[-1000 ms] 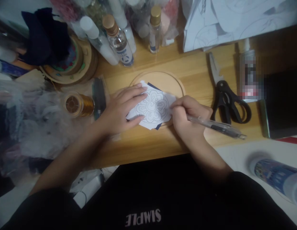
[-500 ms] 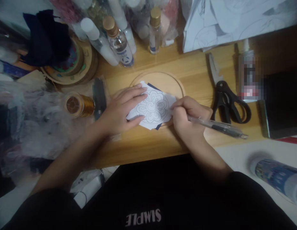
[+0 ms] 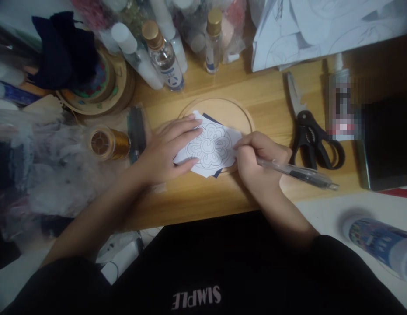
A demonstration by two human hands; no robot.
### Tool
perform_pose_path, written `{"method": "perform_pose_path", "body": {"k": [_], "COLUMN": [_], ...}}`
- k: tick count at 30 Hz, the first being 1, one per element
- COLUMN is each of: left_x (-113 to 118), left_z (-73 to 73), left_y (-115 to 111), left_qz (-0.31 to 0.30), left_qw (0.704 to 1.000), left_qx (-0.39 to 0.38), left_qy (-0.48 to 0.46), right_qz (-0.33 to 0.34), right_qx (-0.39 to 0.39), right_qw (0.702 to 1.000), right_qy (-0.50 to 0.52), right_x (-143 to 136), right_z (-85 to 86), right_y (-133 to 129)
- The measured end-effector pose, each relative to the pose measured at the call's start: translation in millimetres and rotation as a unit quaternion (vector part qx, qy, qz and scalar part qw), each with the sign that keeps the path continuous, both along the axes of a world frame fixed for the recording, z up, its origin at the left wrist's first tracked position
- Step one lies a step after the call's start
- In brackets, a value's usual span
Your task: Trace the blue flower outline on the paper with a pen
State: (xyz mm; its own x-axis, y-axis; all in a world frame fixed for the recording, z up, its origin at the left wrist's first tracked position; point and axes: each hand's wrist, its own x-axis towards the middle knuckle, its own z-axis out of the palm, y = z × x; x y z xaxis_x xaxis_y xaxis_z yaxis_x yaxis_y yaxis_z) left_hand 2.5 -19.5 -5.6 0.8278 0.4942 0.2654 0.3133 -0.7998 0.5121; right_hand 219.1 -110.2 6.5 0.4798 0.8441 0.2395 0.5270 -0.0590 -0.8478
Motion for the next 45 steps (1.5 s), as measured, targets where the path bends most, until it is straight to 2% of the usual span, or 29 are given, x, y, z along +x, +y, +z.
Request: {"method": "perform_pose_path", "body": {"k": [10,24,38,45], "left_x": [0.4,-0.3,-1.1,-0.6], "left_z": [-0.7,0.6,-1.2,-2.4], "left_y": [-0.9,-0.3,0.2,0.6], "left_qz": [0.009,0.003,0.001,-0.002], "left_qw": [1.000,1.000,1.000,1.000], "left_qx": [0.004,0.001,0.010,0.023], "left_qy": [0.014,0.006,0.001,0.001], "right_qz": [-0.002,-0.001,-0.008,0.011], "right_qx": [0.033,-0.004,0.029,0.014], "right_qw": [0.999,1.000,0.999,1.000], "right_qy": [0.006,-0.007,0.012,0.013], "right_x": [0.0,-1.1,0.3,0.4], "right_z": [-2.7,1.2,-2.0,0.2], "right_y": [0.8,0.8,1.3,1.4]}}
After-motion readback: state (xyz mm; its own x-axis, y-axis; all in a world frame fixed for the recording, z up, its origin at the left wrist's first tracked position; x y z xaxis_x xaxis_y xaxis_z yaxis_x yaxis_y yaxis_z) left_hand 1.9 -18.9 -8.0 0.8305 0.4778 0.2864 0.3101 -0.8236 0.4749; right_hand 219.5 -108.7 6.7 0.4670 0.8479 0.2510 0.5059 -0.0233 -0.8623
